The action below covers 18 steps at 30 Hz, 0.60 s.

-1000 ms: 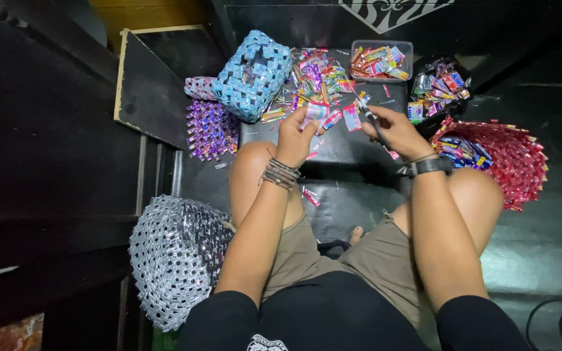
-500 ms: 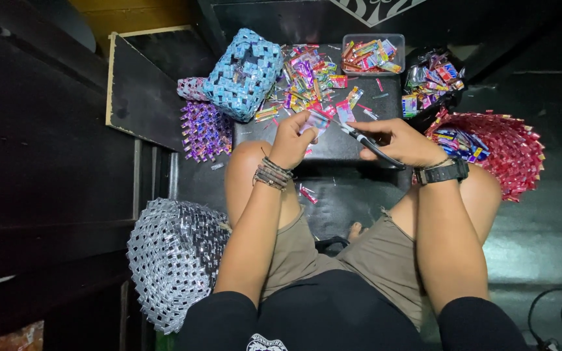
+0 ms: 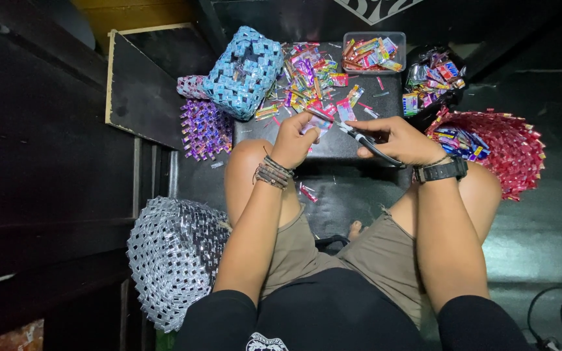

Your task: The person cuts small plastic wrappers using scissors and then folds the pieces by hand.

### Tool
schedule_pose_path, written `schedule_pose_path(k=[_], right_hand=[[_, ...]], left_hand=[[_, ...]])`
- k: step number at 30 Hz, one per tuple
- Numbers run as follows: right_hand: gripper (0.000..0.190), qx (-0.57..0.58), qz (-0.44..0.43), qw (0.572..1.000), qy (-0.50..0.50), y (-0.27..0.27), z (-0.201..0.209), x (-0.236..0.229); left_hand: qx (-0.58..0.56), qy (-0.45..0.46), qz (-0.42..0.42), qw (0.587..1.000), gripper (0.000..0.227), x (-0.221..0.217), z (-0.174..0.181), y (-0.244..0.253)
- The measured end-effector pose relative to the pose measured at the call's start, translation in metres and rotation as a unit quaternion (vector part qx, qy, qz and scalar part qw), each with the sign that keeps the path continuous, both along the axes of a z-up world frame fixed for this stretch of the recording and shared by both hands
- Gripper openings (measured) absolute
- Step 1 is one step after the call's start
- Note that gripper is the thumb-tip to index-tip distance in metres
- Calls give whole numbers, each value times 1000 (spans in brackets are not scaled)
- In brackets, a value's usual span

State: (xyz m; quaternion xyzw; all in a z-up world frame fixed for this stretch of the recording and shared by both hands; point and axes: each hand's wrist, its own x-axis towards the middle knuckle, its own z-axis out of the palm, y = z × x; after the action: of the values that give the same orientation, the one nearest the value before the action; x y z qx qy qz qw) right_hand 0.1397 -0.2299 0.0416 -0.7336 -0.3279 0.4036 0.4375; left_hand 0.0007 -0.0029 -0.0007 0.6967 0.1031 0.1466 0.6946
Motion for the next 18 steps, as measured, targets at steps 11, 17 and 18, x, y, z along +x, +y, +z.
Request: schedule_pose_path(k=[11, 17, 18], right_hand=[[70, 42, 13, 999, 15, -5, -3, 7], [67, 18, 10, 1000, 19, -14, -2, 14], [66, 13, 12, 1000, 16, -14, -2, 14]], left_hand=[[-2, -18, 9, 1000, 15, -4, 7, 0], [-9, -28, 14, 999, 17, -3, 7, 1], [-9, -28, 14, 999, 16, -4, 8, 1]])
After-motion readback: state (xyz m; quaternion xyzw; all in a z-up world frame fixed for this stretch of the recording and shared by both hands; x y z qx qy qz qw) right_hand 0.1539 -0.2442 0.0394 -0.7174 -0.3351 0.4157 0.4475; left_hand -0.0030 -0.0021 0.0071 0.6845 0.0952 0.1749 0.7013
